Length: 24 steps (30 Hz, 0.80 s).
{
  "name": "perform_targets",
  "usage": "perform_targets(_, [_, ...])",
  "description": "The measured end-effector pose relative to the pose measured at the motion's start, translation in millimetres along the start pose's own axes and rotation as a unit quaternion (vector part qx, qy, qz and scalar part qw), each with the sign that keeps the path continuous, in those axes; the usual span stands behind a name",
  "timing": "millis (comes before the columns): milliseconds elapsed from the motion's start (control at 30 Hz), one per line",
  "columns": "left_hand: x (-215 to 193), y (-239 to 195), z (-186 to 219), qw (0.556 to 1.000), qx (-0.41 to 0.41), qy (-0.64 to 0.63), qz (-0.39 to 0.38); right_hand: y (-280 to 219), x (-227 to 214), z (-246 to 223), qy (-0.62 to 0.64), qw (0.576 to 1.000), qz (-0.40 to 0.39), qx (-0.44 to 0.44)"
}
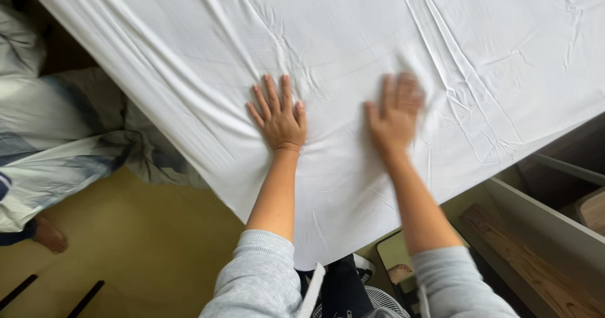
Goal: The person smooths a white sheet on a bed by hand, repeatedly stroking the surface from the center to the edges to remove wrinkles.
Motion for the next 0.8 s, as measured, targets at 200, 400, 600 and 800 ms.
perform_targets(200, [-6, -2, 3, 0.999, -0.034, 0.005, -0.028, -2, -85, 167, -0.028, 0.972, -0.046, 0.230])
perform_targets(400, [5, -6, 1, 0.999, -0.031, -0.002, 0.005, 29, -65, 175, -0.173, 0.916, -0.029, 0.362])
perform_targets(600, [2, 4, 1, 0.994, 0.005, -0.031, 0.102, 15, 10, -14, 0.076, 0.974, -0.035, -0.211])
perform_targets(800, [4, 5, 1, 0.995, 0.003, -0.025, 0.101, 94, -28, 100, 0.023, 0.983, -0.001, -0.181])
Point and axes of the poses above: each hand's wrist, its own y-axis towards the middle knuckle, its own x-axis out of the palm, z = x × y, the point moved 2 cm from there along y, towards the middle knuckle, and after that the axes turned 6 degrees about z, right-handed, at the moved point
